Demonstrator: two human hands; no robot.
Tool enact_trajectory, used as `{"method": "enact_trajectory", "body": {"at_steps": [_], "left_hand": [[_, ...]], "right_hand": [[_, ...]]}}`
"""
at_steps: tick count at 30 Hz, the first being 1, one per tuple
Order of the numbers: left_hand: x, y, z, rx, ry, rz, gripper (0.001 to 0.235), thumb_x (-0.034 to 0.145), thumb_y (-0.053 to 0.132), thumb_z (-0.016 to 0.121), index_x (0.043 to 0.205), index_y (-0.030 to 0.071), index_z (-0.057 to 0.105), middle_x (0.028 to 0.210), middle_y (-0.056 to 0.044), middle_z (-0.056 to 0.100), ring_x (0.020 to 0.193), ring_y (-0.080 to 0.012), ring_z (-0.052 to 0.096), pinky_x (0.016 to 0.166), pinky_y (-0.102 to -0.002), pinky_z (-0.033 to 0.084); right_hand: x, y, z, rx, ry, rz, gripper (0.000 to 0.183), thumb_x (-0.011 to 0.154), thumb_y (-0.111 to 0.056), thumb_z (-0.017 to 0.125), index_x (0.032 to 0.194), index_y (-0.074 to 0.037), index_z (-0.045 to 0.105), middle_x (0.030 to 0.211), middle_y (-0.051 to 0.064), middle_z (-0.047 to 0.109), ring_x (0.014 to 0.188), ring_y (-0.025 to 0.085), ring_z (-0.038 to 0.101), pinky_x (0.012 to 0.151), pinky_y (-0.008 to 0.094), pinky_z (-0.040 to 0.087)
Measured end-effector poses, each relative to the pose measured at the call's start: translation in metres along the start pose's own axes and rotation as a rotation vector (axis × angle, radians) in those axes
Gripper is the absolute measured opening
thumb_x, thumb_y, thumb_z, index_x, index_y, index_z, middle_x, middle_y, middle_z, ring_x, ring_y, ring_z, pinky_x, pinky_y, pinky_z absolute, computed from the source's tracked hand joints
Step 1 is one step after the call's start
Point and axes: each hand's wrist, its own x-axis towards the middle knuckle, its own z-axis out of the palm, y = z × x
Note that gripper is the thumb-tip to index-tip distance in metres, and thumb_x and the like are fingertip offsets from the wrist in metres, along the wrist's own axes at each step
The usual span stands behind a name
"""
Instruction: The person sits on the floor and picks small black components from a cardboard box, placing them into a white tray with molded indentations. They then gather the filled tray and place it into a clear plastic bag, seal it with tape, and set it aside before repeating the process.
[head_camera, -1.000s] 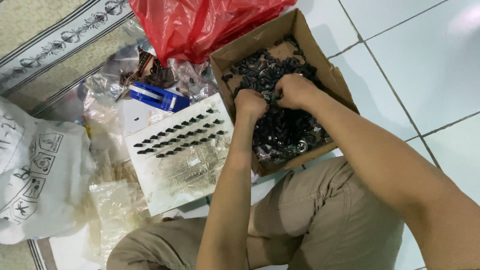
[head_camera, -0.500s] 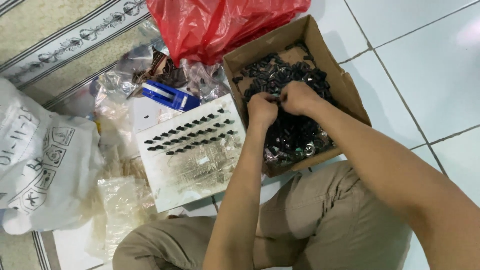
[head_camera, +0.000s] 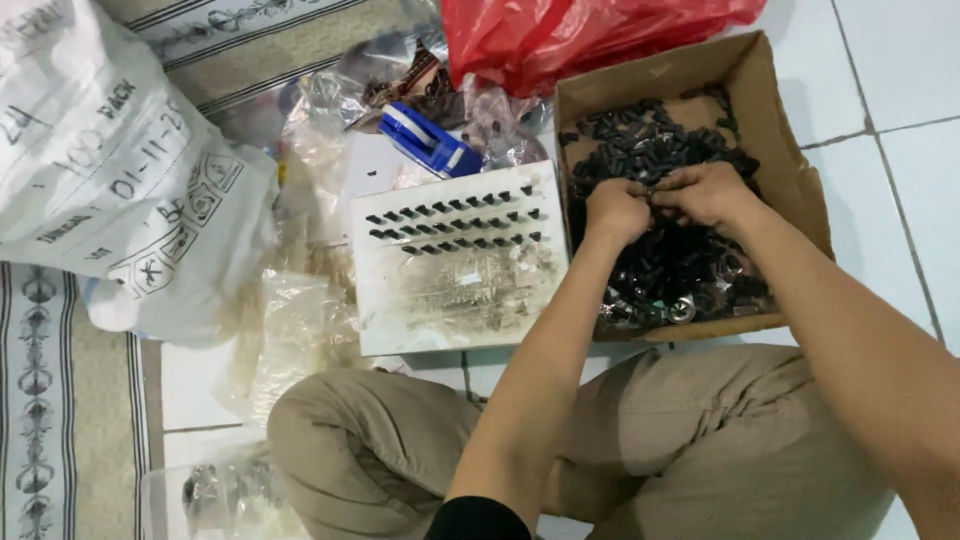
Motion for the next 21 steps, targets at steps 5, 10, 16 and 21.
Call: {"method": "enact_trajectory", "body": {"at_steps": [5, 10, 16, 21], "left_hand": [[-0.022, 0.021, -0.005, 0.074, -0.015, 0.032, 0.035, 0.094, 0.009, 0.056, 0.123, -0.007, 0.069, 0.12, -0.03, 0.069, 0.115, -0.0431, 0.067, 0.088, -0.051, 0.063], [-0.032, 0.035, -0.007, 0.138, 0.003, 0.099, 0.028, 0.092, 0.003, 0.051, 0.104, -0.009, 0.073, 0.099, -0.03, 0.072, 0.096, -0.0403, 0.072, 0.077, -0.05, 0.065], [-0.065, 0.081, -0.009, 0.469, 0.003, -0.056, 0.031, 0.1, 0.003, 0.043, 0.114, -0.003, 0.07, 0.115, -0.025, 0.072, 0.104, -0.042, 0.07, 0.083, -0.048, 0.06], [-0.082, 0.09, -0.025, 0.512, -0.068, 0.044, 0.016, 0.093, 0.002, 0.065, 0.108, -0.001, 0.067, 0.108, -0.022, 0.072, 0.095, -0.0387, 0.072, 0.073, -0.046, 0.063]], "right_hand": [[-0.008, -0.006, -0.006, -0.01, -0.056, 0.071, 0.048, 0.085, -0.017, 0.087, 0.121, 0.009, 0.067, 0.117, 0.03, 0.067, 0.092, 0.034, 0.072, 0.07, 0.039, 0.062], [-0.025, -0.034, -0.001, 0.017, -0.054, 0.131, 0.046, 0.088, -0.015, 0.082, 0.12, 0.013, 0.064, 0.115, 0.032, 0.065, 0.097, 0.04, 0.07, 0.075, 0.043, 0.061], [-0.007, -0.03, -0.006, -0.55, -0.097, 0.149, 0.036, 0.09, -0.021, 0.058, 0.104, 0.004, 0.081, 0.106, 0.019, 0.075, 0.095, 0.025, 0.064, 0.076, 0.038, 0.049], [-0.03, -0.043, -0.026, -0.481, -0.001, 0.016, 0.036, 0.1, -0.028, 0.067, 0.124, -0.004, 0.077, 0.097, 0.021, 0.073, 0.067, 0.03, 0.062, 0.072, 0.042, 0.051]]}}
